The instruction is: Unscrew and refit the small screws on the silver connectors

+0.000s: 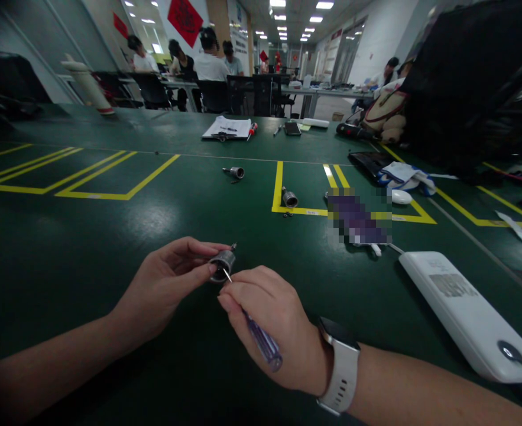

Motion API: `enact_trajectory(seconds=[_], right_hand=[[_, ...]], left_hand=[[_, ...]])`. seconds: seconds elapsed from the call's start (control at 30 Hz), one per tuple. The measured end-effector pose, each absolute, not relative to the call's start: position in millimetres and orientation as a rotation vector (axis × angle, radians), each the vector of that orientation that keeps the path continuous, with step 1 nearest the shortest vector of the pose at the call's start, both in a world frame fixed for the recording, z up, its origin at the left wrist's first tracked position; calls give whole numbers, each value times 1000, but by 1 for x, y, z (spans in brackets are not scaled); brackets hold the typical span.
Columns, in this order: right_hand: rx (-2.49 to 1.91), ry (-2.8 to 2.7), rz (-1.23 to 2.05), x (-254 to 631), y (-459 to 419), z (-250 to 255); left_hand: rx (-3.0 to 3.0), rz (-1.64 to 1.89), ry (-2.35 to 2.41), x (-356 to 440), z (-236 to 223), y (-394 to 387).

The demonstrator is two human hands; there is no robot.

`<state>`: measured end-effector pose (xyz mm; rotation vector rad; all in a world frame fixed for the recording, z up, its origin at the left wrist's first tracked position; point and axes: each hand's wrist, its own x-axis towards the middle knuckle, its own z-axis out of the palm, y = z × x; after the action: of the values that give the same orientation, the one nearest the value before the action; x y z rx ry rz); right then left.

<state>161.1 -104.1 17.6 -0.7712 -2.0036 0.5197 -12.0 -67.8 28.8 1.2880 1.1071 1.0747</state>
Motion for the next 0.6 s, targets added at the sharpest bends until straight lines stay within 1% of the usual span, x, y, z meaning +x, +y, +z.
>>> enact_trajectory(seconds=[0.33, 0.6], right_hand=[[-757, -2137, 387, 161, -106, 20], [-787, -2096, 461, 161, -105, 23]], left_hand=[[1359, 1119, 1136, -9, 32, -69], [1396, 1122, 1114, -8, 31, -68]])
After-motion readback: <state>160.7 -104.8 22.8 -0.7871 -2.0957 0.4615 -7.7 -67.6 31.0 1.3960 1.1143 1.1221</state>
